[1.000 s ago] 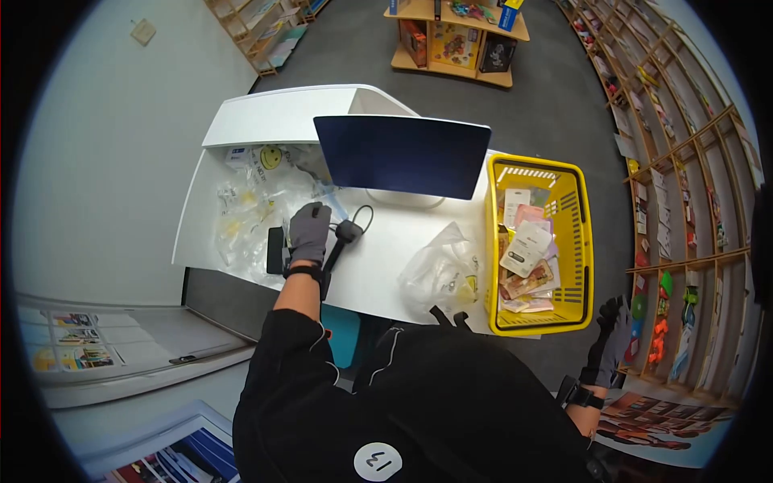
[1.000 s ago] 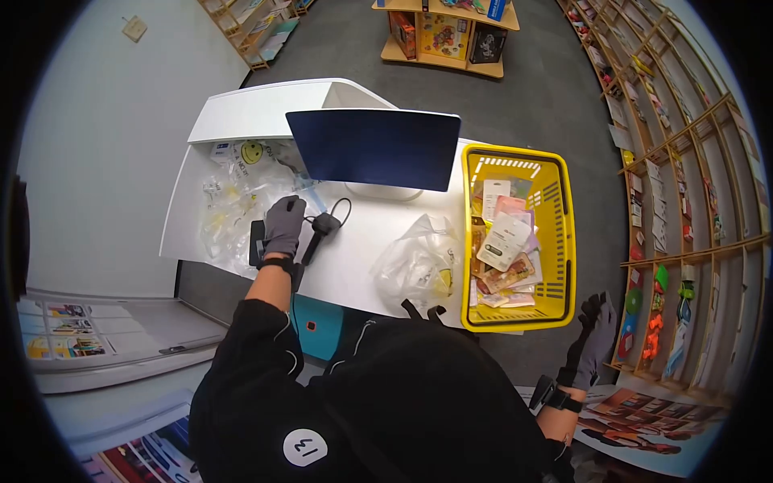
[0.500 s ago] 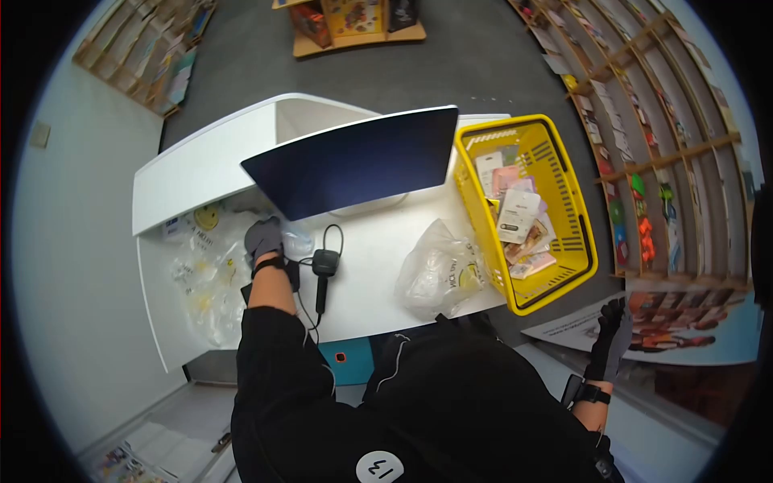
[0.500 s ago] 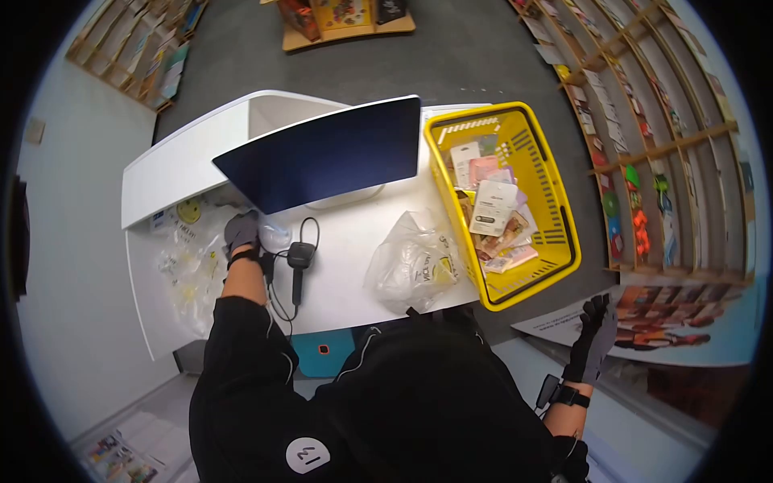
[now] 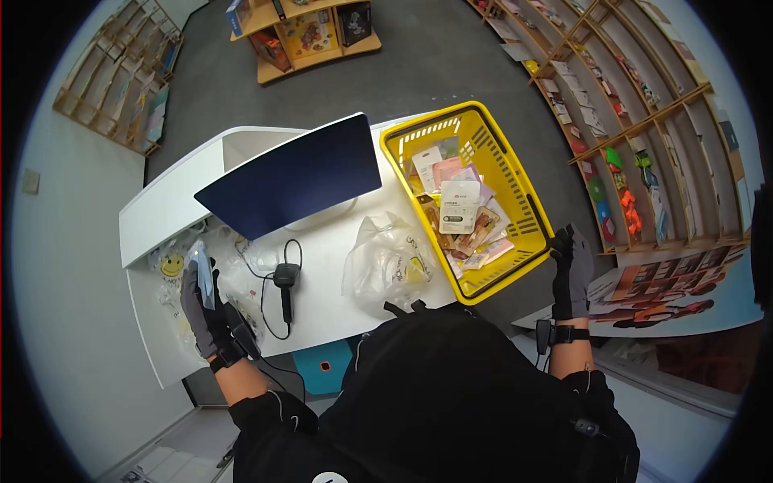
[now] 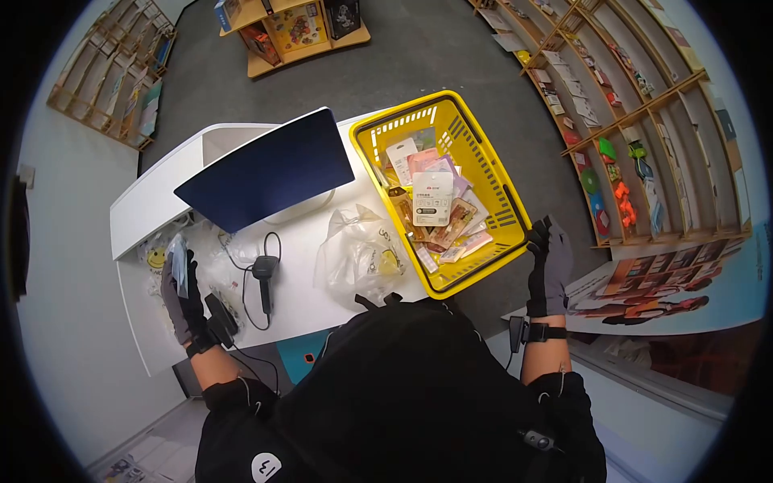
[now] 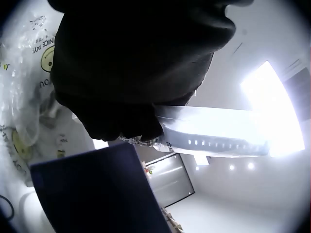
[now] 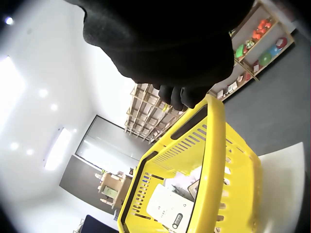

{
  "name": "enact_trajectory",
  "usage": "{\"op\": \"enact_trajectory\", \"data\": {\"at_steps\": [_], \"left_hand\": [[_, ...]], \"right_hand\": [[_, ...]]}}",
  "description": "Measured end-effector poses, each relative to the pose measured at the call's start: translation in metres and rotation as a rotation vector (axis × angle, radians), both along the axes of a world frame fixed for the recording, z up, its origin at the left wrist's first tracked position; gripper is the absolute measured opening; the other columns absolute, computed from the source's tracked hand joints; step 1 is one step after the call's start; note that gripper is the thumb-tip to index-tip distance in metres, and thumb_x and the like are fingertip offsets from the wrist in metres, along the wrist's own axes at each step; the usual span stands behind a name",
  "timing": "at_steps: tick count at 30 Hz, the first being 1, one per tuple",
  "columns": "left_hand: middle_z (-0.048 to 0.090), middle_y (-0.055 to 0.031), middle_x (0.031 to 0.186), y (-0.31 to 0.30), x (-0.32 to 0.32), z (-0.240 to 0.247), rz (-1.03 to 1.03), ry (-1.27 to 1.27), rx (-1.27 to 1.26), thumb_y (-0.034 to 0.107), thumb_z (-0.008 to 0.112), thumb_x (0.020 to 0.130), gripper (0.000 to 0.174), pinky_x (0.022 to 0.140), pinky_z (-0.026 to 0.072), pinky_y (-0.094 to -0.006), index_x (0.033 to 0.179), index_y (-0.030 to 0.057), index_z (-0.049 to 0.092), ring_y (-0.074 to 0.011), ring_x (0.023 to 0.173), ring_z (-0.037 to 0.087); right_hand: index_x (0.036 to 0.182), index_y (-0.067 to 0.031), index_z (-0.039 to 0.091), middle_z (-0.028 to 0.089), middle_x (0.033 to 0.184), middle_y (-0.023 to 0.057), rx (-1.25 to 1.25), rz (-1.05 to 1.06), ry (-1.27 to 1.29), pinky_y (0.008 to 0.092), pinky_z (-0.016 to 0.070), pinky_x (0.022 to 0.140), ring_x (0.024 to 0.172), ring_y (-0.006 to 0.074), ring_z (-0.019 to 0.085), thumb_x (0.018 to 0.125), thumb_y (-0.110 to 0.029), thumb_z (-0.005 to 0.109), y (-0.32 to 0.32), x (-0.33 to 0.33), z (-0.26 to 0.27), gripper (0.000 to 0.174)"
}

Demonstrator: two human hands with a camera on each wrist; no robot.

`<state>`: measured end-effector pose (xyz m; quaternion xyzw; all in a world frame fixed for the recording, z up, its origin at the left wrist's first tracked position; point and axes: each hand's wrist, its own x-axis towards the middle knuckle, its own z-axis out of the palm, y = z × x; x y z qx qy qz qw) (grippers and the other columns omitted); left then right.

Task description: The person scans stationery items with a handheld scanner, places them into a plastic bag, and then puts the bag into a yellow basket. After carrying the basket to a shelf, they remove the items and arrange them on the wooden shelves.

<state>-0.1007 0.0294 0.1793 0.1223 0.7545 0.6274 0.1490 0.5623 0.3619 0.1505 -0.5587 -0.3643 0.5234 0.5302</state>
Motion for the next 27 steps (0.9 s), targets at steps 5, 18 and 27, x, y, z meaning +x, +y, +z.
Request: {"op": "enact_trajectory", "data": {"at_steps": [5,18,27], "left_hand": [[0.075,-0.011,0.109,0.072,0.124,0.071,-0.306,-0.259,0.112,0.029,0.058,0.113,0.033,0.085,0.0564,-0.0283,0.13,0.0031,0.068,-0.0165,0.098,0.071],[0.077,-0.0134,0.089,0.312,0.34,0.002,-0.97,-0.014,-0.21,0.035,0.073,0.097,0.035,0.079,0.0587,-0.039,0.104,0.0007,0.077,-0.0243,0.083,0.075],[0.078,-0.0212,0.118,0.163,0.253,0.013,-0.436,0.56,-0.088,0.038,0.083,0.088,0.06,0.099,0.0583,-0.0402,0.13,-0.0026,0.071,-0.034,0.112,0.075]], "right_hand": [[0.148,-0.0026,0.062,0.074,0.13,0.0142,0.004,0.15,-0.002,0.0318,0.0572,0.088,0.105,0.021,0.074,0.112,-0.03,0.059,0.026,0.012,-0.009,0.045],[0.141,0.0021,0.066,0.075,0.127,0.0154,0.106,0.295,-0.229,0.0315,0.0574,0.09,0.105,0.0213,0.074,0.112,-0.022,0.06,0.04,0.031,-0.003,0.038],[0.142,-0.0002,0.067,0.075,0.128,0.0129,0.103,0.261,-0.302,0.0337,0.0572,0.09,0.108,0.0206,0.073,0.111,-0.024,0.06,0.06,0.039,-0.023,0.04]]}}
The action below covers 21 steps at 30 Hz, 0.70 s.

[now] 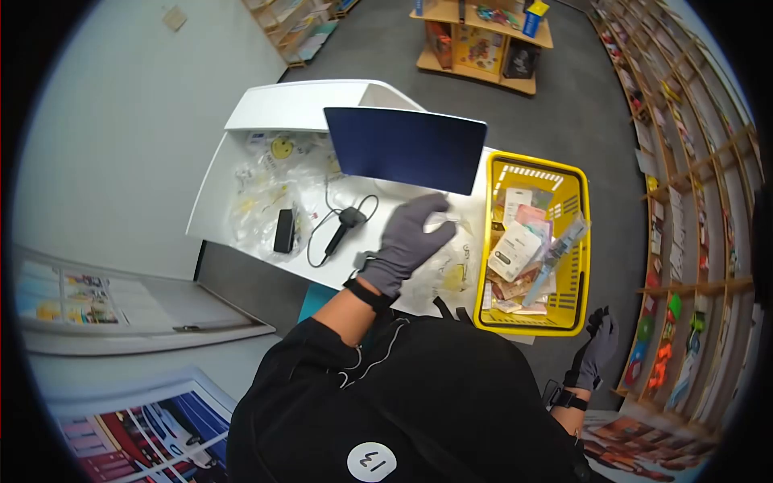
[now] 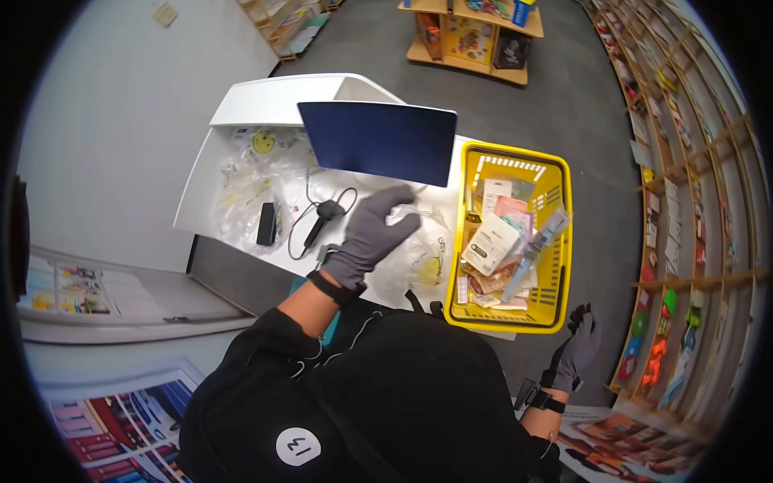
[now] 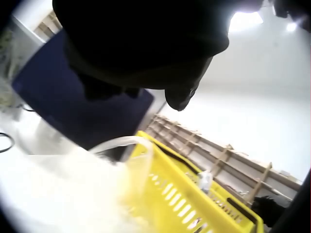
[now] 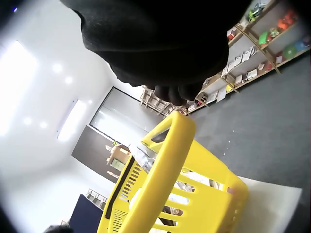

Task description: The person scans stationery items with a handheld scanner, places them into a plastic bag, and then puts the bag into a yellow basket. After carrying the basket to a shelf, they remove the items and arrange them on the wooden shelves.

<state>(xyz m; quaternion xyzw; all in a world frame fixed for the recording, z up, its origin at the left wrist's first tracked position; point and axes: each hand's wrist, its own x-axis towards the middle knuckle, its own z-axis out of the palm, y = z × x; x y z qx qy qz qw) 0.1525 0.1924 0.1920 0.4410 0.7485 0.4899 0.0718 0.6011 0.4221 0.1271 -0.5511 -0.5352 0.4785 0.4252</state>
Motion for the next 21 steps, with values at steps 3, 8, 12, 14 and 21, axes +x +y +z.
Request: {"op": "enact_trajectory", "data": {"at_steps": [3,8,12,14,21], "left_hand": [[0.075,-0.0258,0.126,-0.062,-0.018,-0.075,0.366,0.315,-0.454,0.05,0.086,0.08,0.094,0.106,0.0556,-0.043,0.148,-0.0072,0.056,-0.0366,0.123,0.071],[0.077,-0.0274,0.112,-0.079,0.008,-0.135,-0.017,-0.229,-0.953,0.052,0.084,0.077,0.095,0.099,0.0585,-0.0462,0.147,-0.0071,0.058,-0.0385,0.108,0.077],[0.078,-0.0245,0.104,-0.09,-0.002,-0.198,-0.248,-0.094,-1.056,0.051,0.078,0.083,0.067,0.089,0.0611,-0.0464,0.125,-0.0008,0.074,-0.0378,0.094,0.077],[0.078,-0.0204,0.101,-0.109,-0.012,-0.157,-0.127,-0.356,-0.816,0.042,0.074,0.089,0.047,0.081,0.0617,-0.0441,0.112,0.0011,0.078,-0.0339,0.088,0.077],[0.078,-0.0198,0.104,-0.27,-0.133,-0.131,0.368,0.006,-0.408,0.03,0.065,0.106,0.032,0.091,0.0599,-0.0446,0.118,0.0023,0.076,-0.0345,0.103,0.077]], "right_hand": [[0.142,-0.0013,0.068,0.076,0.126,0.0117,0.005,-0.02,0.006,0.0333,0.0567,0.089,0.106,0.0199,0.073,0.111,-0.025,0.06,0.011,-0.005,-0.007,0.04],[0.139,-0.0016,0.069,0.077,0.12,0.0101,0.001,-0.033,0.002,0.0324,0.056,0.085,0.1,0.019,0.073,0.11,-0.026,0.06,0.034,-0.012,-0.024,0.039],[0.138,-0.0019,0.07,0.077,0.115,0.0085,0.036,-0.027,-0.181,0.0315,0.0554,0.083,0.097,0.0189,0.072,0.11,-0.03,0.06,0.043,-0.011,-0.024,0.04],[0.138,-0.0022,0.07,0.077,0.113,0.0078,0.047,-0.022,-0.264,0.0312,0.0552,0.082,0.096,0.0188,0.072,0.11,-0.031,0.061,0.053,0.006,-0.032,0.041],[0.131,-0.0062,0.073,0.075,0.113,0.0062,-0.127,-0.23,-0.224,0.0346,0.055,0.078,0.095,0.019,0.07,0.111,-0.035,0.059,0.055,0.068,-0.072,0.038]]}}
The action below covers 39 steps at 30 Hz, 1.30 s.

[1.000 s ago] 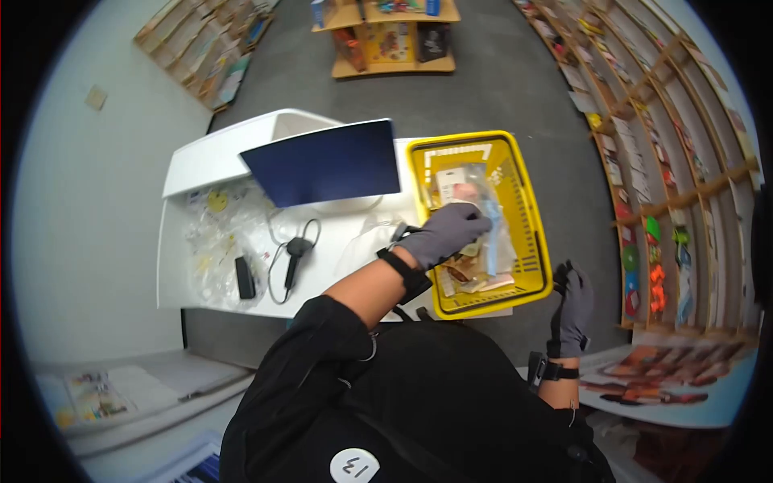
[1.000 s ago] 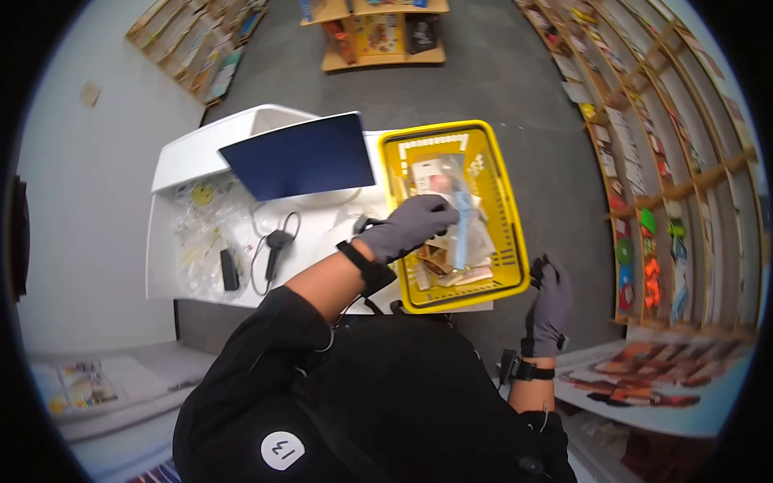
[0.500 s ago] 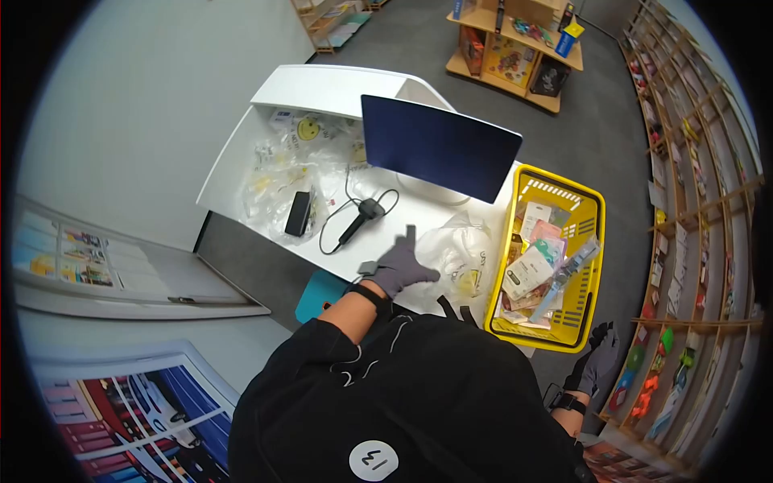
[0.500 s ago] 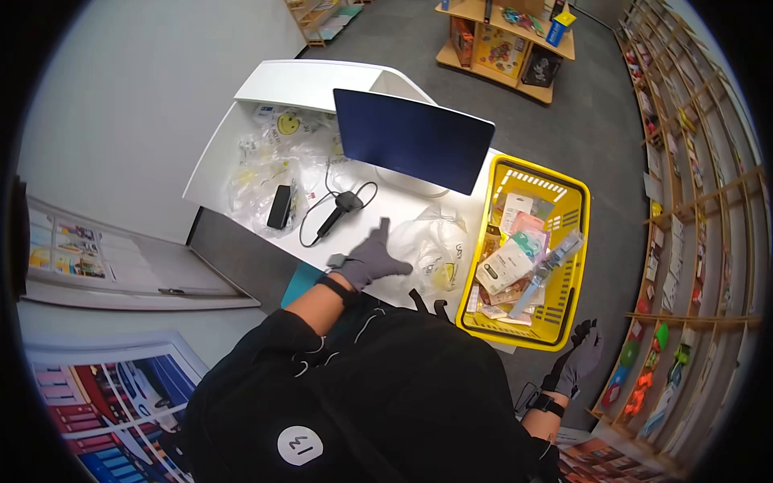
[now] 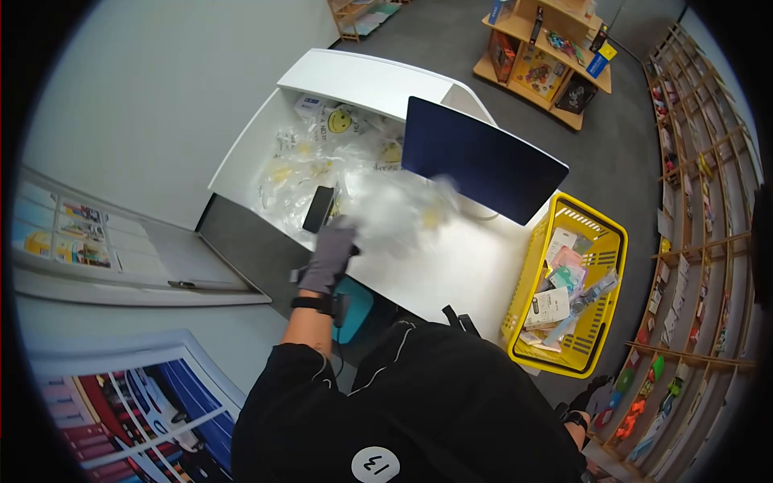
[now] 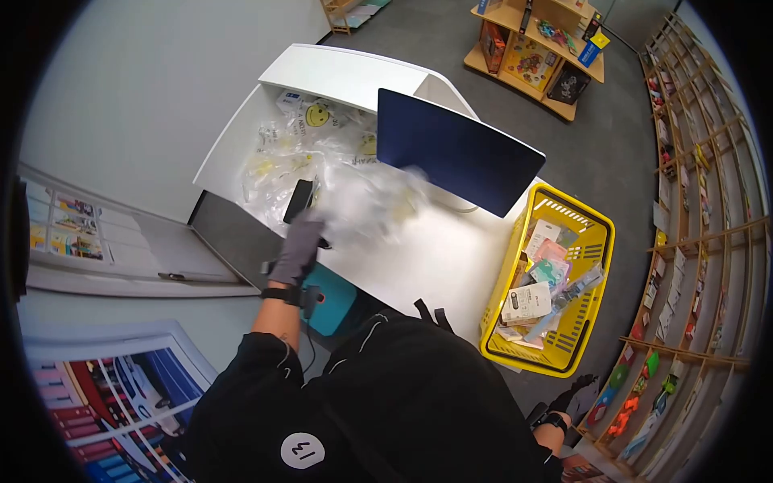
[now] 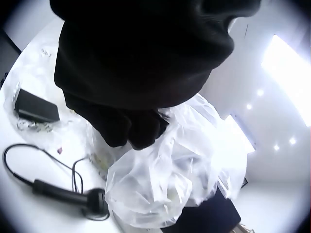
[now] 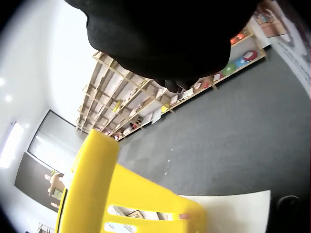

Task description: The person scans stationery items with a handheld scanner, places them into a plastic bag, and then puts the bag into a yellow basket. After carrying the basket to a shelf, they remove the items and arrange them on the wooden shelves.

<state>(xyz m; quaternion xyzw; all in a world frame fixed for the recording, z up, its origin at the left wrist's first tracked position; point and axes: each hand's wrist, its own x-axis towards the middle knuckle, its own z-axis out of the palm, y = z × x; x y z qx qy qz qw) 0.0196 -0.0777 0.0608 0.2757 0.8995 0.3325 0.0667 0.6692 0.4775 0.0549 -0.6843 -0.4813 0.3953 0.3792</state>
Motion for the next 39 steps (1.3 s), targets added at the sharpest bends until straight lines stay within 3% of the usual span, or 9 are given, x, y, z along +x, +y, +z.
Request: {"op": "enact_trajectory", "data": {"at_steps": [5,17,23,26,28,32,35,37,39], "left_hand": [[0.079,-0.0226,0.107,-0.005,-0.084,0.072,0.66,-0.066,0.12,0.037,0.063,0.105,0.042,0.092,0.0574,-0.0468,0.121,0.0006,0.075,-0.044,0.106,0.074],[0.076,-0.0293,0.113,0.132,-0.284,-0.105,-0.074,0.27,-0.552,0.033,0.058,0.101,0.04,0.096,0.058,-0.0532,0.109,-0.0019,0.076,-0.0475,0.109,0.072],[0.056,-0.0247,0.159,0.207,-0.343,-0.216,-0.49,0.072,-0.472,0.043,0.055,0.105,0.068,0.122,0.0442,-0.0467,0.162,0.0062,0.049,-0.0411,0.147,0.054],[0.052,-0.0238,0.164,0.237,-0.326,-0.127,-0.439,-0.127,-0.967,0.051,0.063,0.099,0.08,0.124,0.0429,-0.0456,0.166,0.0107,0.045,-0.0404,0.152,0.05],[0.052,-0.0245,0.163,0.223,-0.344,-0.147,-0.371,-0.154,-0.729,0.049,0.062,0.101,0.073,0.122,0.0451,-0.0476,0.163,0.0126,0.049,-0.0402,0.15,0.052],[0.072,-0.0234,0.138,0.195,-0.339,-0.114,-0.792,0.372,-0.935,0.032,0.062,0.1,0.047,0.104,0.0571,-0.0453,0.141,0.0097,0.072,-0.0411,0.121,0.072],[0.078,-0.0227,0.125,0.152,-0.257,-0.054,-0.834,0.442,-0.8,0.029,0.066,0.096,0.046,0.095,0.0594,-0.0409,0.134,0.0051,0.076,-0.0393,0.108,0.076],[0.078,-0.0254,0.124,0.172,-0.205,0.033,-0.295,-0.281,-0.361,0.033,0.069,0.093,0.055,0.096,0.0581,-0.0402,0.137,0.0,0.073,-0.0356,0.111,0.077],[0.078,-0.0257,0.125,0.16,-0.188,0.047,-0.267,-0.283,-0.378,0.034,0.07,0.092,0.058,0.098,0.0574,-0.0399,0.138,-0.0014,0.072,-0.0343,0.112,0.077]], "right_hand": [[0.125,-0.0067,0.074,0.075,0.108,0.006,-0.132,-0.12,0.035,0.0343,0.0542,0.074,0.091,0.0195,0.07,0.111,-0.036,0.06,-0.048,0.026,-0.016,0.035],[0.096,-0.0118,0.068,0.059,0.069,0.0008,-0.109,-0.341,-0.114,0.0312,0.0382,0.049,0.055,0.0159,0.053,0.109,-0.036,0.061,-0.223,0.024,0.014,0.029],[0.088,-0.012,0.066,0.057,0.066,-0.0008,-0.237,-0.361,-0.066,0.0319,0.0395,0.05,0.054,0.0144,0.052,0.106,-0.037,0.064,-0.302,0.031,0.035,0.031],[0.094,-0.0111,0.068,0.065,0.074,0.0025,-0.359,-0.425,-0.027,0.0319,0.0452,0.054,0.06,0.0175,0.061,0.106,-0.042,0.064,-0.313,0.016,0.045,0.034],[0.118,-0.0085,0.071,0.075,0.099,0.0081,-0.43,-0.302,0.072,0.034,0.0522,0.066,0.078,0.0204,0.072,0.107,-0.052,0.06,-0.31,0.008,0.04,0.047],[0.155,-0.0088,0.055,0.07,0.139,0.0122,-0.576,-0.199,0.504,0.0397,0.0546,0.09,0.107,0.0241,0.074,0.108,-0.073,0.046,-0.264,-0.092,0.089,0.08],[0.146,-0.0069,0.061,0.073,0.123,0.0121,-0.601,-0.078,0.582,0.0356,0.0584,0.08,0.095,0.0229,0.074,0.108,-0.068,0.051,-0.216,-0.146,0.103,0.072],[0.14,-0.0047,0.064,0.074,0.114,0.0132,-0.574,-0.038,0.609,0.0332,0.0608,0.073,0.09,0.0224,0.074,0.109,-0.062,0.058,-0.194,-0.163,0.102,0.065],[0.127,-0.0035,0.073,0.077,0.102,0.0095,-0.507,0.017,0.282,0.0287,0.0549,0.063,0.075,0.0183,0.071,0.105,-0.048,0.068,-0.177,-0.16,0.083,0.05]]}}
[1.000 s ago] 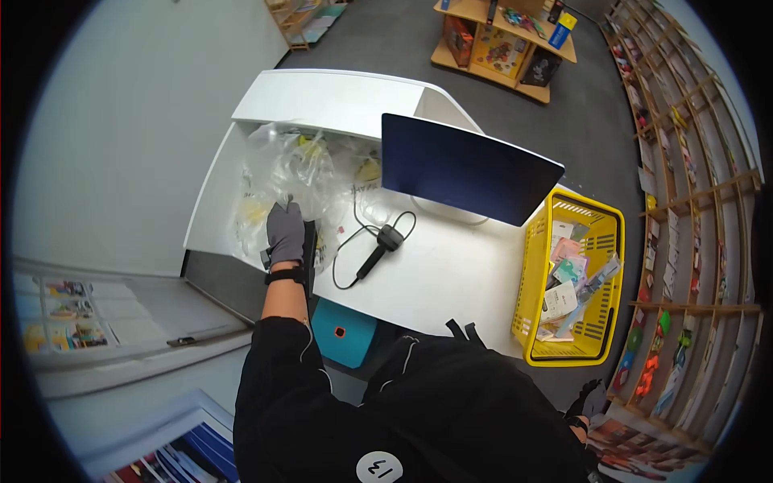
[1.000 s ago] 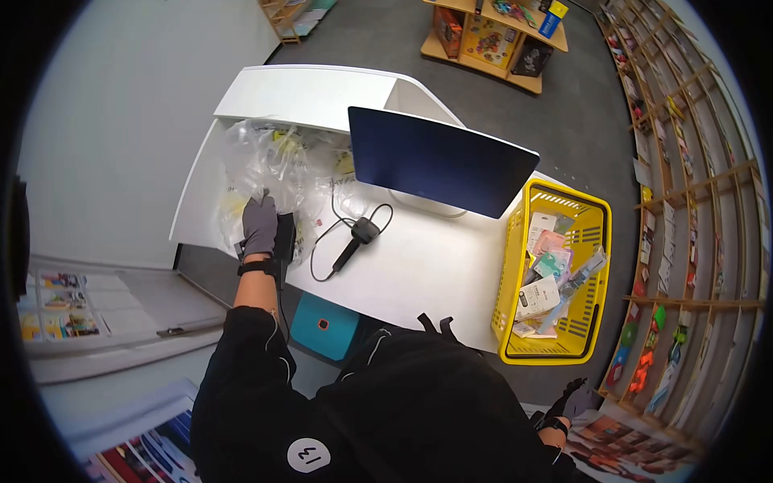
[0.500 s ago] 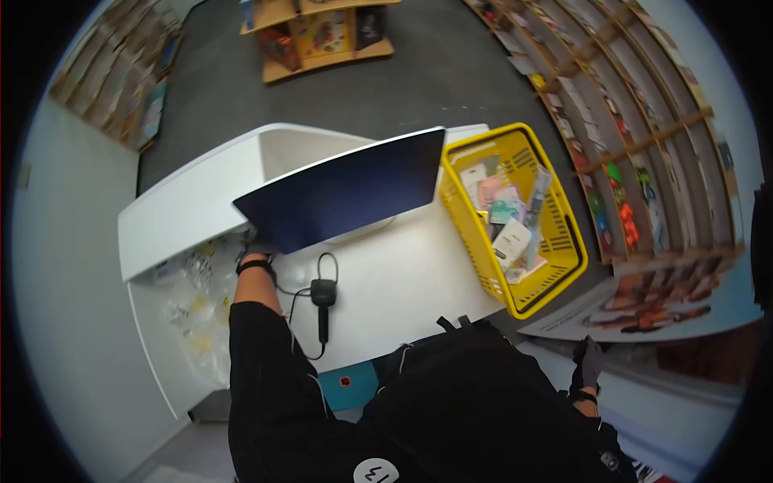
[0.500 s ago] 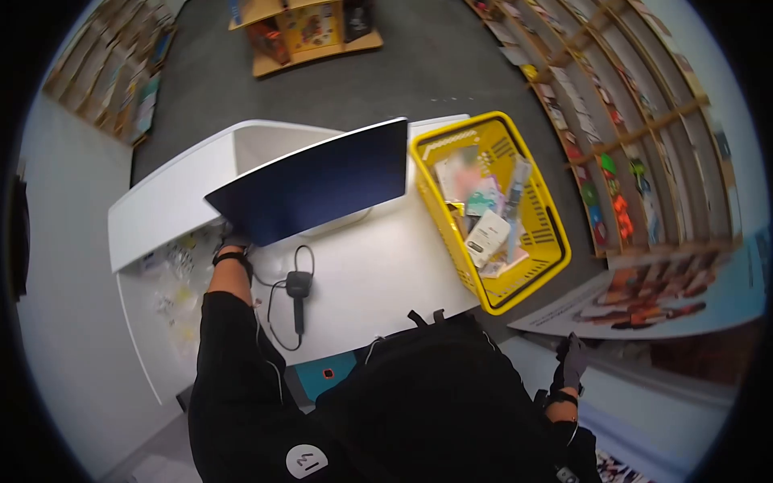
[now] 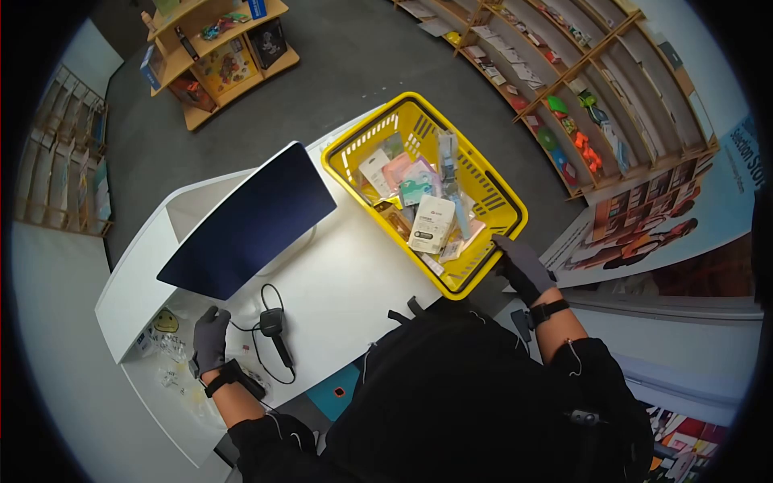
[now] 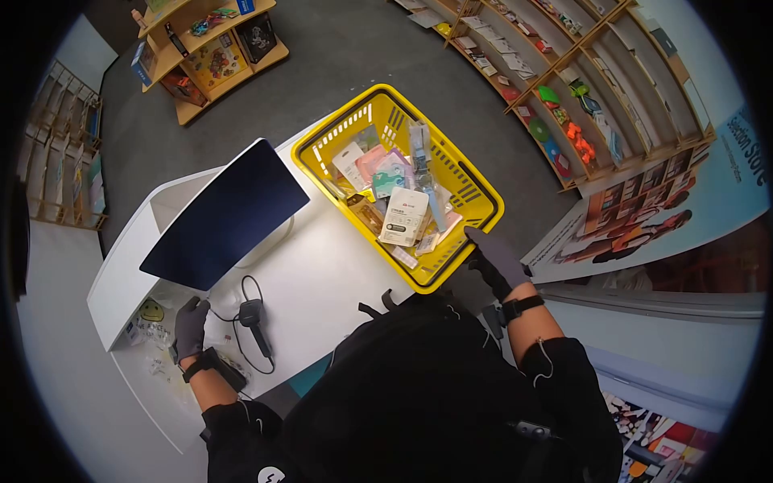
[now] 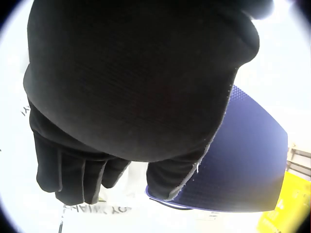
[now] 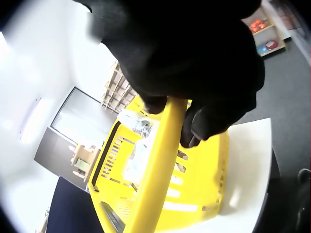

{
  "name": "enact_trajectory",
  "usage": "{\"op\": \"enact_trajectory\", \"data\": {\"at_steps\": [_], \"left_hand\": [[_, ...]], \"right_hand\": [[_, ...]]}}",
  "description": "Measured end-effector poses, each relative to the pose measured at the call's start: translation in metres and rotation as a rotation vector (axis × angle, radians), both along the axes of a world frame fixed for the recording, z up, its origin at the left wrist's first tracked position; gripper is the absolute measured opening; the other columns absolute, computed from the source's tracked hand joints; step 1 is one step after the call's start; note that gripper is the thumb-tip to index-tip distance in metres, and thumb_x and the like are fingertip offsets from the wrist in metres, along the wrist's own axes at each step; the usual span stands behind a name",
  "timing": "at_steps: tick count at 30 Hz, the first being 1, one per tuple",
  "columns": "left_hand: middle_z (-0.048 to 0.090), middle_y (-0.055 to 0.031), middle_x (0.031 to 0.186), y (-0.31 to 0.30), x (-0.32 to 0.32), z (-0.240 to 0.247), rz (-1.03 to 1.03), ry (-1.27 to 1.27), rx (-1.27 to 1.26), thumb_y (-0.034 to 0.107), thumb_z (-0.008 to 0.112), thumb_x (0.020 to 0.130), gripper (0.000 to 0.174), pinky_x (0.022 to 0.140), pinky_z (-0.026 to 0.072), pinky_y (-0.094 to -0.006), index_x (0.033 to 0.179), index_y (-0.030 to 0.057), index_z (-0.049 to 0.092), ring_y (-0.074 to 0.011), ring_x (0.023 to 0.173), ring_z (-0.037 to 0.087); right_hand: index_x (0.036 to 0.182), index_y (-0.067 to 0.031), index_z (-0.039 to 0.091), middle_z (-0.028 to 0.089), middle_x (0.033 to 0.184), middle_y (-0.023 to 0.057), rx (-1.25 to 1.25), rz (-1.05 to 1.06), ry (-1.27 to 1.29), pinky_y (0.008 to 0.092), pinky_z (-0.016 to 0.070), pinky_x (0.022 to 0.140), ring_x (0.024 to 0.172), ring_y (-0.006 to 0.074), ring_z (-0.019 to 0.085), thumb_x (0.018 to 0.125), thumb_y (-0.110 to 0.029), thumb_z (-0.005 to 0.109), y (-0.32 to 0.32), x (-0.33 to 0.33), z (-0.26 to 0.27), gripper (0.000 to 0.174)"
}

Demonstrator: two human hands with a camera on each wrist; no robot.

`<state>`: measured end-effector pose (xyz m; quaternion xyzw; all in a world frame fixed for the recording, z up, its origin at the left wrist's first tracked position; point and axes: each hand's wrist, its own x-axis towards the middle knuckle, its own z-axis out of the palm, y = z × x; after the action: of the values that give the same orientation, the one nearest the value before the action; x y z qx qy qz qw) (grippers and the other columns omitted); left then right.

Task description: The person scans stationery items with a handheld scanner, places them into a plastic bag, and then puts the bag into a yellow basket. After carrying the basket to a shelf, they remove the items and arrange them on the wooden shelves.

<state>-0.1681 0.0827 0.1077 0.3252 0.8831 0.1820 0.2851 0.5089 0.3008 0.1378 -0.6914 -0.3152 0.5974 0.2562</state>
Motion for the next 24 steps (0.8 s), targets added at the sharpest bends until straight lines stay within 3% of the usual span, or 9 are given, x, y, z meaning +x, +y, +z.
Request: {"op": "enact_trajectory", "data": {"at_steps": [4,7,10,12,14,16,18,20,24], "left_hand": [[0.077,-0.026,0.127,-0.022,0.042,0.024,0.102,0.059,-0.022,0.036,0.072,0.091,0.063,0.101,0.0558,-0.039,0.14,-0.0046,0.07,-0.0315,0.115,0.076],[0.077,-0.0252,0.13,-0.03,0.078,0.047,0.164,0.164,-0.018,0.035,0.071,0.094,0.061,0.103,0.0551,-0.0383,0.14,-0.0054,0.07,-0.0311,0.117,0.076],[0.077,-0.0234,0.132,-0.011,0.146,0.074,0.187,0.2,0.172,0.031,0.07,0.098,0.055,0.104,0.0548,-0.0373,0.139,-0.0062,0.07,-0.0298,0.118,0.075],[0.077,-0.0219,0.131,0.025,0.212,0.103,0.168,0.084,0.292,0.027,0.068,0.102,0.049,0.104,0.0548,-0.0368,0.137,-0.0066,0.071,-0.0284,0.119,0.075],[0.08,-0.0135,0.117,0.077,0.287,0.134,0.273,-0.155,0.356,0.024,0.07,0.102,0.044,0.097,0.056,-0.0329,0.137,-0.0038,0.072,-0.0185,0.108,0.072],[0.08,-0.0152,0.115,0.117,0.322,0.115,0.019,0.07,0.435,0.025,0.074,0.099,0.047,0.094,0.0576,-0.0334,0.138,-0.0025,0.071,-0.0201,0.107,0.074],[0.08,-0.0186,0.118,0.162,0.366,0.102,-0.006,0.066,0.367,0.031,0.08,0.095,0.06,0.092,0.0592,-0.0372,0.144,-0.0008,0.068,-0.0245,0.105,0.076],[0.08,-0.0215,0.113,0.19,0.399,0.073,-0.054,0.232,0.189,0.031,0.08,0.091,0.061,0.089,0.0605,-0.0443,0.142,0.0002,0.067,-0.0335,0.1,0.078],[0.079,-0.0229,0.107,0.219,0.417,0.056,-0.048,0.424,-0.117,0.024,0.077,0.09,0.052,0.084,0.06,-0.0508,0.135,0.0011,0.065,-0.0411,0.095,0.077]], "right_hand": [[0.111,0.0004,0.077,0.077,0.089,0.0104,0.066,0.043,-0.133,0.0305,0.0541,0.056,0.066,0.0193,0.07,0.1,-0.031,0.073,0.032,0.028,-0.02,0.033],[0.111,0.0016,0.077,0.077,0.086,0.0113,0.103,0.073,-0.134,0.0298,0.0539,0.055,0.065,0.0189,0.071,0.101,-0.027,0.071,0.059,0.052,-0.022,0.03],[0.111,0.0031,0.076,0.078,0.087,0.0126,0.133,0.191,-0.117,0.0306,0.055,0.056,0.065,0.0196,0.073,0.101,-0.024,0.07,0.104,0.083,-0.018,0.029],[0.111,0.0047,0.077,0.079,0.09,0.0143,0.144,0.342,-0.101,0.0329,0.0574,0.058,0.069,0.0214,0.075,0.1,-0.022,0.07,0.135,0.107,-0.017,0.03],[0.112,0.0066,0.076,0.08,0.091,0.0159,0.155,0.431,-0.105,0.0339,0.0585,0.06,0.072,0.0223,0.077,0.097,-0.021,0.072,0.176,0.128,-0.026,0.031],[0.112,0.0103,0.076,0.081,0.095,0.0192,0.171,0.551,-0.163,0.0357,0.0607,0.063,0.078,0.0241,0.079,0.093,-0.02,0.076,0.207,0.135,-0.035,0.036],[0.113,0.0095,0.077,0.081,0.096,0.0183,0.157,0.666,-0.185,0.0366,0.0615,0.067,0.08,0.025,0.08,0.093,-0.02,0.076,0.228,0.128,-0.018,0.035],[0.114,0.0078,0.077,0.082,0.097,0.0166,0.146,0.824,-0.275,0.0384,0.0631,0.074,0.083,0.0269,0.08,0.093,-0.02,0.075,0.24,0.119,0.007,0.035],[0.115,0.0058,0.078,0.082,0.099,0.0208,0.288,1.011,-0.414,0.0404,0.0634,0.078,0.089,0.0313,0.081,0.088,-0.019,0.076,0.234,0.114,0.032,0.037]]}}
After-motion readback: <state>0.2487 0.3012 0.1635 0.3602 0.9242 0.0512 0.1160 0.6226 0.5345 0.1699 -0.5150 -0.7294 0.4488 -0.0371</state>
